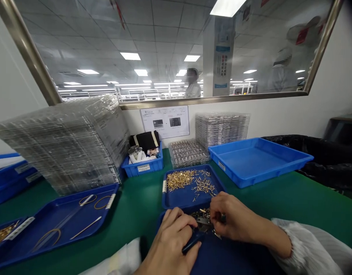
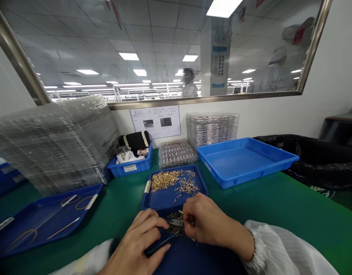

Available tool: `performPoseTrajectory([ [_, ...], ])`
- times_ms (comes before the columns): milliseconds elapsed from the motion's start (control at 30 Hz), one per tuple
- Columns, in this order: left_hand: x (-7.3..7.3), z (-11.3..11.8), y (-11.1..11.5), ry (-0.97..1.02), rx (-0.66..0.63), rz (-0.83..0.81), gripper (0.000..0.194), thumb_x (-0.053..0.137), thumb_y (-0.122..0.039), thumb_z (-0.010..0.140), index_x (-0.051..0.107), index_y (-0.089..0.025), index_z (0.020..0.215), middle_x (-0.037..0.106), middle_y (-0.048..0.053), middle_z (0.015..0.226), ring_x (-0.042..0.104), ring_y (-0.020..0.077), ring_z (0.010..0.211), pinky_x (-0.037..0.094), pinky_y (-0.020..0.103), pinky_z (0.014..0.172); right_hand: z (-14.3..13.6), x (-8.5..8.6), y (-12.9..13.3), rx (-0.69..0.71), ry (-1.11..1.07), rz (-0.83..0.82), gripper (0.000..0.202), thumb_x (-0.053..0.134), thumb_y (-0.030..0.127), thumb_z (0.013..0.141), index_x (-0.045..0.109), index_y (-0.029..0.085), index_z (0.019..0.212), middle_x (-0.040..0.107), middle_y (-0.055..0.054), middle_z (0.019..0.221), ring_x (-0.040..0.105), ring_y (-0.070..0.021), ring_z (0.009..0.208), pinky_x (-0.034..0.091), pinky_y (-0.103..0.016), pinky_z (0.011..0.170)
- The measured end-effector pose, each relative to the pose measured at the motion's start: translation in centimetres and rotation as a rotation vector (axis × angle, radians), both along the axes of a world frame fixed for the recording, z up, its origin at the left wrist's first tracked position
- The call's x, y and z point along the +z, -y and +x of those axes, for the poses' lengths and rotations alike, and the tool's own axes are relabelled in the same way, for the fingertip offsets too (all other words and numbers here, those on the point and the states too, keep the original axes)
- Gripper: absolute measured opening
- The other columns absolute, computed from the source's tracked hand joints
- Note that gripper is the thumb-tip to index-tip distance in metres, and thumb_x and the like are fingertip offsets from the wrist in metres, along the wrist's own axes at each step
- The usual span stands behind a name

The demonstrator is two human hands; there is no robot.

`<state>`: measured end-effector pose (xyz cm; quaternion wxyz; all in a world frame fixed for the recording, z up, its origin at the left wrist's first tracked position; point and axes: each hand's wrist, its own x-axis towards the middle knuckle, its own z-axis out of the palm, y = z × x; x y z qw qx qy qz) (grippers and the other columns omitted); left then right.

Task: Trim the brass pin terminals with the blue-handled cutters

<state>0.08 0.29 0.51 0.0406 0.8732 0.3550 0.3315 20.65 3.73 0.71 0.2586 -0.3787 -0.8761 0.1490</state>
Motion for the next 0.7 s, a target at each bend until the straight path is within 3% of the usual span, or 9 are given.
performPoseTrajectory([
  [200,0.26,0.07,-0.03,0.081,0.042,-0.053,0.019,0.059,-0.012,0.071,0.046,-0.016,0.058,0.061,0.003,0.084,0.055,0.0173,0.077,0.047,0.038,0.071,0.49,1.1,-0.17,0.004,-0.205,-0.335,0.013,0.049,0.014,0.076,0.06,0.013,0.07,0.058,0.0,0.064,0.049,-0.0092,0.056,0.036,-0.018,0.052],
  [367,0.24,0.07,-0.09,0.092,0.052,-0.075,0.021,0.059,-0.012,0.071,0.044,-0.016,0.057,0.061,0.002,0.084,0.055,0.0169,0.076,0.046,0.039,0.073,0.73,1.11,-0.42,0.012,-0.248,-0.463,0.023,0.046,0.024,0.083,0.06,0.011,0.072,0.055,0.0,0.059,0.045,-0.0085,0.051,0.034,-0.018,0.047],
  [567,0.14,0.02,-0.3,0.087,0.054,-0.085,0.019,0.059,-0.012,0.071,0.045,-0.016,0.058,0.061,0.002,0.085,0.055,0.0174,0.078,0.046,0.039,0.073,0.74,1.06,-0.44,0.02,-0.253,-0.481,0.023,0.048,0.026,0.084,0.06,0.01,0.073,0.057,-0.001,0.061,0.05,-0.0095,0.055,0.038,-0.018,0.05],
  [700,0.17,0.01,-0.22,0.044,0.049,-0.108,0.02,0.059,-0.012,0.071,0.045,-0.016,0.057,0.061,0.002,0.085,0.055,0.0175,0.078,0.047,0.038,0.073,0.46,0.55,-0.45,0.025,-0.183,-0.346,0.013,0.056,0.023,0.079,0.061,0.013,0.073,0.058,0.0,0.065,0.049,-0.009,0.055,0.037,-0.018,0.05],
])
